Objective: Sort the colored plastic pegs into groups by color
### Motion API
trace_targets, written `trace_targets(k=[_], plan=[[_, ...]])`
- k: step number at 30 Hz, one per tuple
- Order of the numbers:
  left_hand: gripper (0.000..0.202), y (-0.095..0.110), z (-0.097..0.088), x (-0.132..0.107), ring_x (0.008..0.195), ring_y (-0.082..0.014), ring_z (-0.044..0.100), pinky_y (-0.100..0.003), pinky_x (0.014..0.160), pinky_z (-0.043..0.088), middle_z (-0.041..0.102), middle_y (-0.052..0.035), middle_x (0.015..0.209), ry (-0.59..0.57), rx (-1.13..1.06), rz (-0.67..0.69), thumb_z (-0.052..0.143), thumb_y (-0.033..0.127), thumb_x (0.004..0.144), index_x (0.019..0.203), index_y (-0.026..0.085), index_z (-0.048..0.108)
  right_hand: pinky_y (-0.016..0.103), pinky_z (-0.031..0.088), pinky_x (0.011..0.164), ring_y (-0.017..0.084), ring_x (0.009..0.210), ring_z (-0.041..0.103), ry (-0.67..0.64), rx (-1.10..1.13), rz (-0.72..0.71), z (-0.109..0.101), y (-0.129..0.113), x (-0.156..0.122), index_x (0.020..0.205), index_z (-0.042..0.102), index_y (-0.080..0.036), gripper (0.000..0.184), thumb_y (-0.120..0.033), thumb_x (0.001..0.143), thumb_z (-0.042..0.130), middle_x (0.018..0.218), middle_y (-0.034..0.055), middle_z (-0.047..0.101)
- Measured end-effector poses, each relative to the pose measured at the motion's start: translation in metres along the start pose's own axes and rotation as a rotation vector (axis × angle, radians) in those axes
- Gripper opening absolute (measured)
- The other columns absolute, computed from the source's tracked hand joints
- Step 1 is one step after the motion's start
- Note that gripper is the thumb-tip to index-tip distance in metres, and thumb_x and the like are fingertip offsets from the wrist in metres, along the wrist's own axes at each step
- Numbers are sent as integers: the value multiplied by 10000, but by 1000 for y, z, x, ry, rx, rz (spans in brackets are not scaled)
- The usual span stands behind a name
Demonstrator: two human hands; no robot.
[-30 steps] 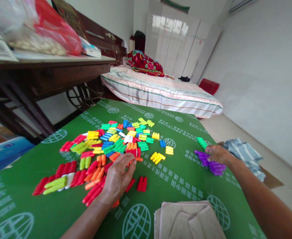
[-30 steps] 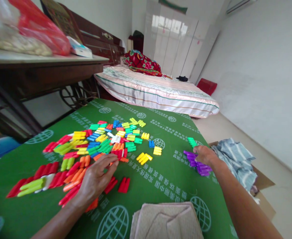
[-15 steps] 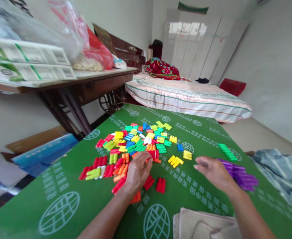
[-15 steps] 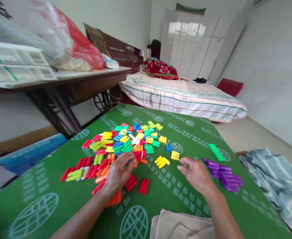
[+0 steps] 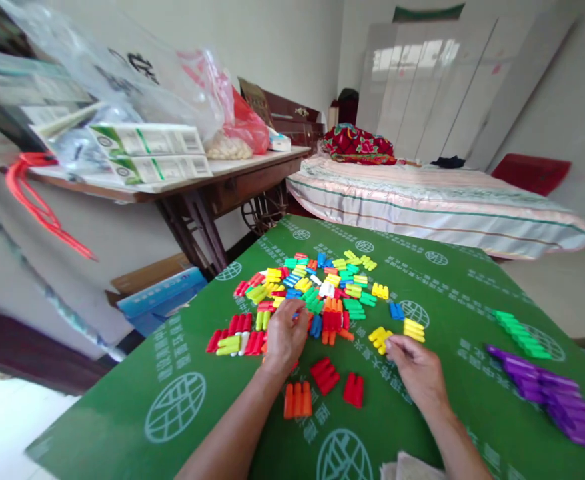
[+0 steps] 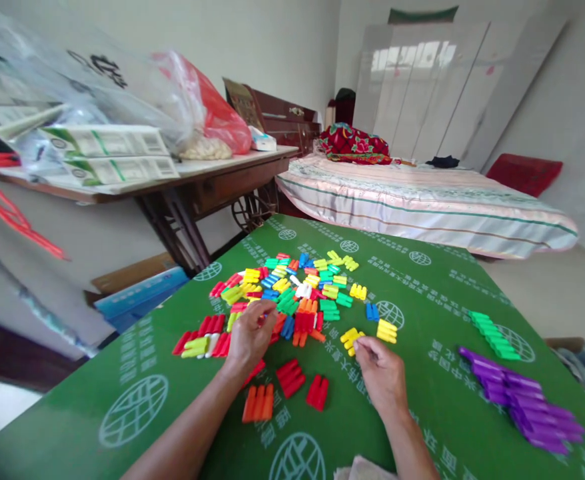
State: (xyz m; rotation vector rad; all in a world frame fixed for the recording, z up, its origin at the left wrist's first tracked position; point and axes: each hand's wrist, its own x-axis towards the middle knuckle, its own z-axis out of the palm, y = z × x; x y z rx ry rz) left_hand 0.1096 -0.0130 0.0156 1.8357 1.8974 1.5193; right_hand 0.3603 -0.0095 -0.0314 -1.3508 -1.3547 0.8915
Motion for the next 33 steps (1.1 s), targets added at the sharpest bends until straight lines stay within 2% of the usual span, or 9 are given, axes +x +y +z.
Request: trace_targets(k=[5, 10, 14, 18, 21, 24, 28, 33], plan=[[175, -8, -5, 4, 750, -172, 617, -278, 650, 499, 658, -38, 804, 3, 44, -103, 473, 248, 809, 800, 181, 635, 288, 511, 583, 184, 588, 628, -30, 31, 59, -2, -1, 3, 782, 719, -189, 309, -471, 673, 652, 687, 30, 699], [158, -7, -2, 1, 782, -177, 621, -302, 712, 509, 658, -56, 849, -51, 118, -11, 474, 204, 807, 796, 178, 630, 278, 509, 599, 179, 610, 630, -59, 19, 66, -3, -2, 4, 781, 719, -200, 279, -450, 684, 644, 704, 24, 701], [184, -10, 3, -4, 926, -211, 624, -349, 833, 515, 657, -92, 1003, -122, 225, 49, 490, 217, 815, 903, 172, 646, 276, 500, 612, 177, 629, 630, -92, -18, 39, -4, 1, 4, 794, 716, -202, 273, -444, 712, 621, 735, 21, 702], [286, -8, 5, -8, 1142, -270, 539, -420, 982, 439, 590, -132, 1222, -233, 383, 70, 543, 227, 795, 1059, 165, 633, 282, 497, 624, 178, 642, 620, -111, -38, 29, -3, 7, 5, 804, 710, -198, 290, -457, 724, 607, 743, 23, 695], [348, -3, 4, -11, 1211, -294, 484, -463, 1008, 406, 531, -134, 1309, -330, 449, 54, 567, 252, 793, 1133, 189, 609, 287, 495, 642, 178, 652, 612, -124, -57, 20, -2, 9, 6, 811, 704, -196, 292, -458, 731, 602, 738, 22, 689], [367, 0, 2, -11, 1233, -310, 460, -485, 1010, 394, 512, -132, 1332, -377, 467, 61, 559, 272, 803, 1160, 201, 600, 292, 496, 655, 182, 675, 611, -131, -50, 9, -1, 7, 6, 812, 696, -198, 288, -458, 734, 601, 761, 26, 690], [333, -4, 1, -9, 1208, -298, 480, -462, 995, 411, 558, -113, 1278, -339, 447, 107, 543, 291, 807, 1123, 222, 624, 278, 476, 609, 170, 616, 590, -115, -54, -41, 1, -3, 7, 752, 680, -200, 249, -431, 742, 588, 677, 15, 665], [289, -15, 6, -2, 1089, -282, 556, -425, 936, 458, 619, -111, 1163, -292, 434, 202, 509, 325, 817, 1042, 225, 662, 256, 442, 579, 152, 587, 567, -106, -57, -90, 4, -11, 10, 700, 650, -196, 205, -377, 751, 569, 627, -3, 636]])
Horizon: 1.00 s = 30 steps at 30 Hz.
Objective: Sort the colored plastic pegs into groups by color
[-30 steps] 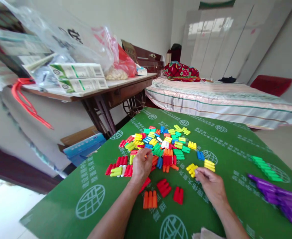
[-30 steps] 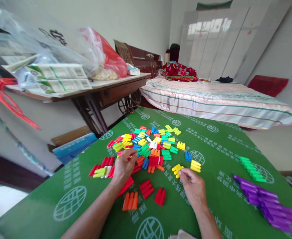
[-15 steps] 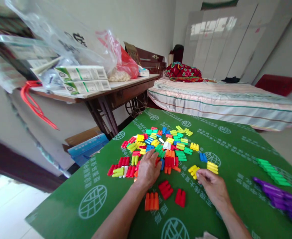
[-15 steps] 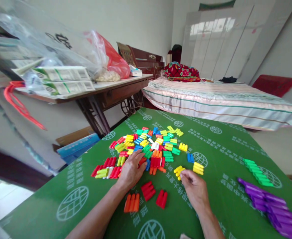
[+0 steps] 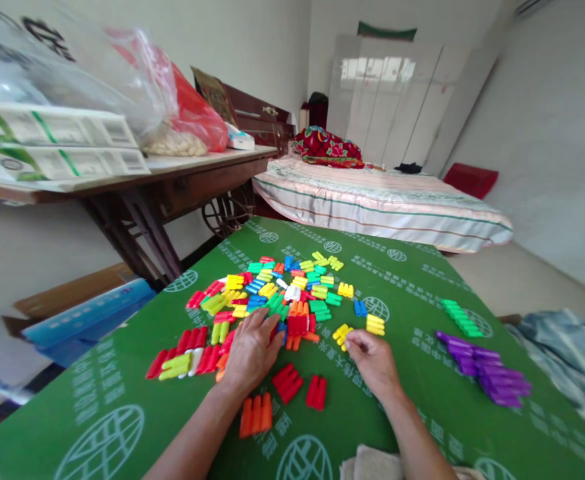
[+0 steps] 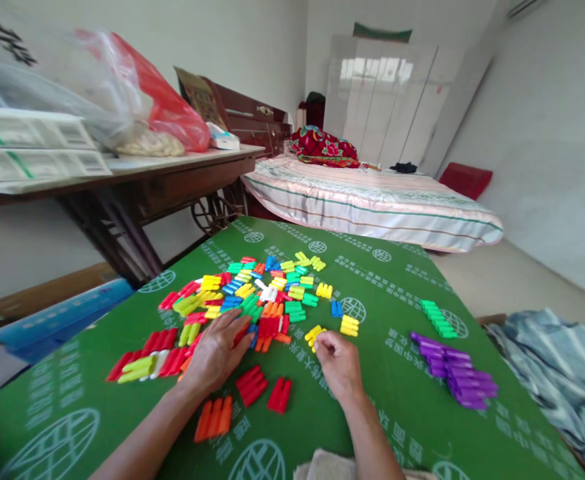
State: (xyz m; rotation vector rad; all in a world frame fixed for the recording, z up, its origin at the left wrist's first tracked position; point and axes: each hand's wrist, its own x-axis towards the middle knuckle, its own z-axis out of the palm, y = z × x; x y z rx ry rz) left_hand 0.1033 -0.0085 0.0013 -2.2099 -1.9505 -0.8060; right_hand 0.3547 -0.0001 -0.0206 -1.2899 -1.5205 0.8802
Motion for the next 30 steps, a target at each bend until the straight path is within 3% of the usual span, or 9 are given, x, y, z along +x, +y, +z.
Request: trace_targets(k=[5, 13, 17, 25, 30], plan=[[288, 0, -1, 3, 925, -253, 617, -391, 846, 496, 649, -109, 1057, -12, -8, 23, 463, 352, 844, 982, 205, 670, 252, 437, 584, 151, 597, 579, -4, 0, 13, 0, -1, 1, 722, 655, -197, 198, -369, 756, 564, 652, -4, 651], [170, 7, -7, 2, 865, -203, 620, -326, 810, 484, 664, -74, 918, -18, -109, -82, 475, 245, 839, 858, 183, 632, 267, 449, 590, 167, 600, 582, -2, -2, 28, -1, 3, -4, 739, 672, -207, 240, -420, 751, 562, 657, 7, 656], [188, 13, -9, 3, 922, -217, 620, -333, 832, 470, 673, -90, 982, -27, -70, -185, 499, 249, 833, 941, 182, 637, 271, 449, 584, 171, 596, 581, -10, -8, 25, -1, 5, -4, 732, 679, -213, 248, -432, 747, 563, 656, 9, 659], [341, 40, -18, 24, 1025, -297, 577, -398, 862, 433, 659, -137, 1034, -217, 171, -333, 568, 379, 795, 1057, 164, 608, 276, 458, 582, 181, 592, 600, 2, -9, 14, -1, 5, -2, 709, 675, -225, 240, -432, 732, 556, 656, 8, 675], [289, 40, -18, 33, 1007, -312, 587, -409, 854, 424, 656, -160, 1022, -216, 105, -367, 576, 269, 752, 1011, 149, 620, 275, 450, 590, 184, 614, 608, -17, -1, 17, 1, 5, -2, 724, 666, -226, 229, -414, 749, 539, 672, 6, 676]])
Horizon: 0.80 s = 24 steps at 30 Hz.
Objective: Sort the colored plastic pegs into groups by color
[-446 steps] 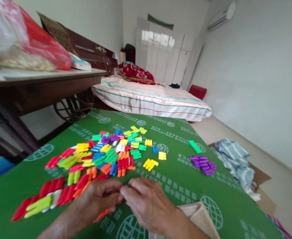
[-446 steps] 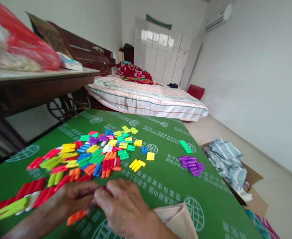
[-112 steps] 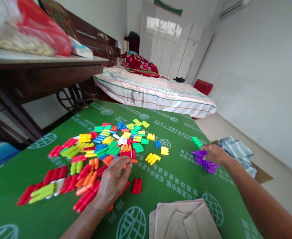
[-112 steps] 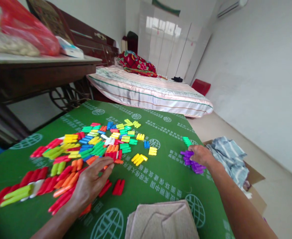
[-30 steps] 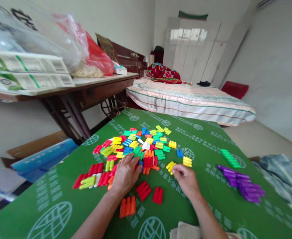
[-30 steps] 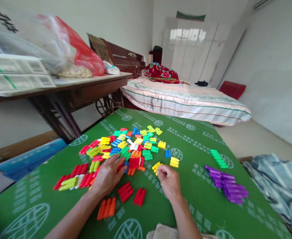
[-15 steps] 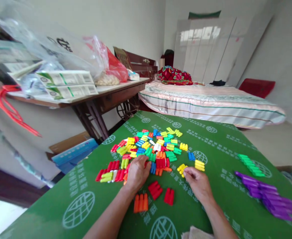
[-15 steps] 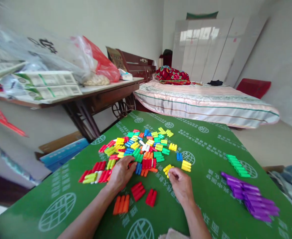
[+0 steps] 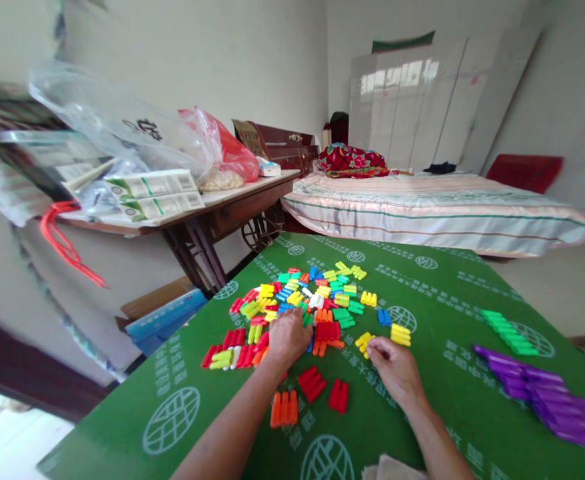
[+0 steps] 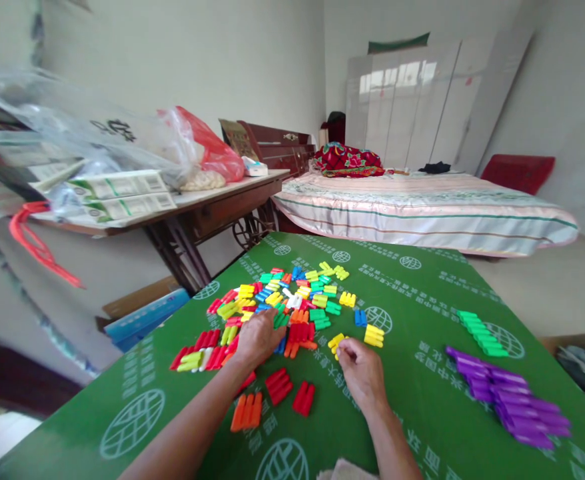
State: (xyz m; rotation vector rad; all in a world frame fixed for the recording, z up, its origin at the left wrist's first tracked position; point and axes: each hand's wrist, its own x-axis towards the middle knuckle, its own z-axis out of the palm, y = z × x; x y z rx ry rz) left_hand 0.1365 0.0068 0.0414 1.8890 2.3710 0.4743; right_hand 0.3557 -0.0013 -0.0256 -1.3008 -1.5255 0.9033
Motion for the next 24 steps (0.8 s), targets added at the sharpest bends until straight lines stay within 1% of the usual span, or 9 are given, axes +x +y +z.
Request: trace_targets(k=[3, 6, 8, 10, 12, 16, 18, 21, 24], plan=[[238, -7, -2, 2, 925, -283, 615, -371, 801, 433, 674, -99, 902, -6, -85, -14, 585, 212, 704, 933, 179, 638, 278, 456, 601, 187, 630, 618, 16, 2, -5, 1, 1, 1, 724, 672, -229, 212, -396, 750, 543, 689, 8, 686], [109, -18, -9, 5, 725, -215, 625, -288, 652, 437, 626, -5, 655, -63, -236, -34, 591, 216, 670, 761, 192, 645, 282, 459, 600, 188, 624, 620, 23, -6, -8, 1, 1, 1, 723, 677, -231, 208, -392, 747, 549, 681, 8, 690], [99, -26, -15, 7, 626, -173, 597, -252, 565, 421, 584, 28, 575, -108, -352, -45, 581, 258, 679, 714, 187, 641, 280, 459, 603, 187, 626, 622, 23, -9, -9, 0, 0, 2, 722, 675, -232, 212, -396, 751, 543, 677, 7, 690], [180, -32, -21, 8, 585, -156, 580, -238, 496, 400, 598, 24, 592, -140, -506, -83, 569, 319, 693, 767, 179, 656, 276, 457, 603, 186, 632, 624, 22, -8, -10, 0, 0, 2, 716, 670, -234, 212, -396, 754, 538, 684, 6, 691], [252, -35, -26, 8, 555, -146, 562, -227, 439, 358, 613, 6, 615, -162, -727, -166, 587, 371, 672, 808, 172, 663, 271, 450, 593, 184, 623, 618, 22, -6, -9, -1, -1, 2, 708, 667, -236, 212, -393, 753, 533, 673, 3, 686], [284, -32, -31, 3, 520, -117, 524, -198, 408, 271, 596, -7, 601, -266, -1119, -302, 650, 378, 588, 759, 151, 631, 263, 435, 569, 167, 572, 586, 32, -1, 12, 0, -2, 2, 713, 670, -225, 222, -397, 750, 536, 633, -5, 659], [270, -27, -32, -2, 513, -103, 511, -191, 411, 264, 579, -1, 584, -322, -1234, -322, 660, 350, 577, 750, 148, 615, 256, 425, 543, 157, 541, 561, 39, 9, 23, 1, -1, 1, 736, 673, -217, 242, -410, 761, 529, 603, -9, 637], [228, -18, -30, -7, 499, -96, 494, -189, 413, 271, 540, 20, 540, -335, -1343, -336, 661, 301, 582, 748, 154, 608, 241, 399, 497, 144, 512, 535, 44, 26, 18, 3, -1, -1, 753, 675, -210, 266, -430, 772, 528, 571, -12, 611], [243, -8, -28, -12, 554, -112, 552, -199, 452, 352, 602, -6, 623, -381, -1421, -329, 673, 272, 587, 791, 149, 622, 231, 385, 468, 137, 502, 521, 36, 63, 22, 4, -2, -1, 743, 676, -200, 267, -436, 761, 550, 562, -9, 602]])
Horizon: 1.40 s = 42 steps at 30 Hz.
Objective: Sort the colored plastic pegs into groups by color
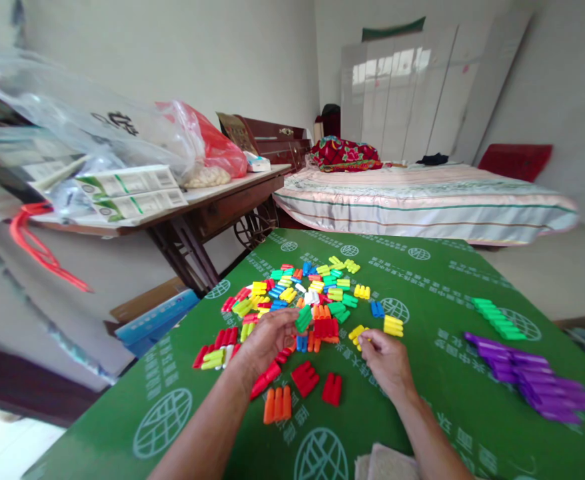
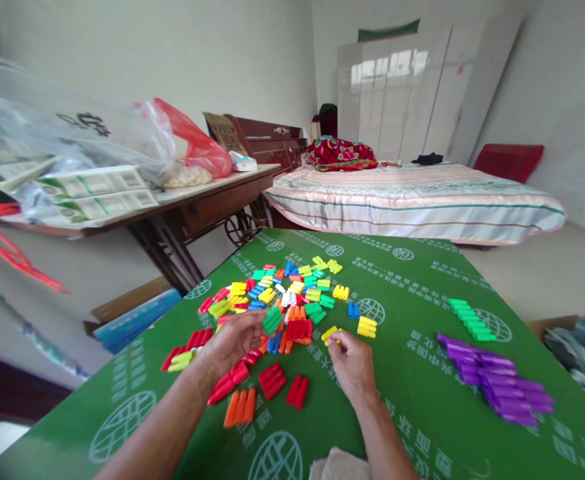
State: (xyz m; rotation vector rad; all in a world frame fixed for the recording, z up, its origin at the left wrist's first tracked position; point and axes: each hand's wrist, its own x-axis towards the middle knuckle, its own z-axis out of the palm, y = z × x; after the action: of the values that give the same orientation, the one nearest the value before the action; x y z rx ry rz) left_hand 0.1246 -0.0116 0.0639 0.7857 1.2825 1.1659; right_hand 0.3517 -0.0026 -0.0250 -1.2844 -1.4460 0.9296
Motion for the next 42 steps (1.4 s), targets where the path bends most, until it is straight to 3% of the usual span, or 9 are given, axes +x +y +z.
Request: trace_targets(k=[3, 6, 13, 19, 24, 28, 32, 36, 42], plan=[[293, -5, 10, -2, 602, -124, 592, -217, 513, 421, 643, -28, 697, -65, -3, -29, 716, 281, 578, 827, 144, 643, 235, 401, 466, 137, 501, 515, -15, 89, 29, -1, -3, 1, 759, 676, -181, 298, -457, 759, 565, 552, -4, 586], [335, -12, 23, -5, 617, -127, 590, -238, 562, 449, 649, -15, 710, -100, 203, 36, 724, 335, 610, 883, 150, 664, 247, 428, 481, 136, 502, 522, -78, 210, 43, -2, -8, 1, 820, 664, -160, 341, -487, 750, 599, 574, 4, 596], [412, -30, 60, -11, 908, -216, 615, -327, 803, 491, 679, -60, 1005, -98, 954, 509, 644, 271, 682, 1080, 164, 628, 234, 433, 517, 116, 538, 530, -163, 338, -49, -4, -13, 2, 941, 647, -177, 313, -400, 723, 676, 597, -36, 572], [432, -48, 75, -9, 1055, -230, 577, -359, 902, 485, 640, -83, 1110, -78, 1131, 758, 599, 166, 693, 1124, 174, 579, 231, 418, 471, 109, 464, 510, -78, 381, 43, -4, -12, 5, 856, 651, -178, 257, -365, 682, 686, 511, -68, 522], [480, -63, 84, 2, 1086, -255, 561, -410, 909, 491, 614, -120, 1153, -28, 1092, 782, 601, 185, 721, 1194, 140, 532, 240, 423, 462, 115, 445, 501, 22, 401, 107, -9, -12, 11, 841, 659, -172, 295, -387, 642, 695, 493, -66, 524], [467, -75, 101, -1, 1141, -262, 535, -427, 914, 495, 582, -147, 1209, 7, 975, 747, 556, 191, 755, 1214, 120, 503, 254, 419, 457, 135, 452, 515, 243, 382, 147, -24, -4, 20, 851, 674, -159, 371, -441, 611, 694, 506, -40, 565], [364, -90, 117, -19, 1089, -229, 560, -399, 946, 479, 609, -124, 1155, -136, 958, 745, 528, 162, 768, 1131, 134, 549, 271, 418, 484, 149, 477, 518, 448, 219, 161, -47, 13, 26, 874, 680, -148, 417, -472, 613, 649, 541, -22, 584], [354, -102, 123, -30, 1092, -215, 544, -369, 975, 459, 588, -119, 1185, -273, 1013, 749, 540, 123, 739, 1092, 130, 573, 307, 454, 582, 190, 564, 580, 457, -47, 235, -65, 24, 28, 897, 687, -166, 407, -466, 642, 581, 643, 13, 637], [365, -100, 122, -22, 1170, -262, 485, -436, 1041, 382, 552, -140, 1245, -242, 1186, 711, 547, 126, 729, 1091, 102, 589, 301, 442, 635, 219, 713, 627, 355, -468, 342, -77, 14, 25, 935, 694, -224, 335, -399, 730, 494, 774, 41, 695]])
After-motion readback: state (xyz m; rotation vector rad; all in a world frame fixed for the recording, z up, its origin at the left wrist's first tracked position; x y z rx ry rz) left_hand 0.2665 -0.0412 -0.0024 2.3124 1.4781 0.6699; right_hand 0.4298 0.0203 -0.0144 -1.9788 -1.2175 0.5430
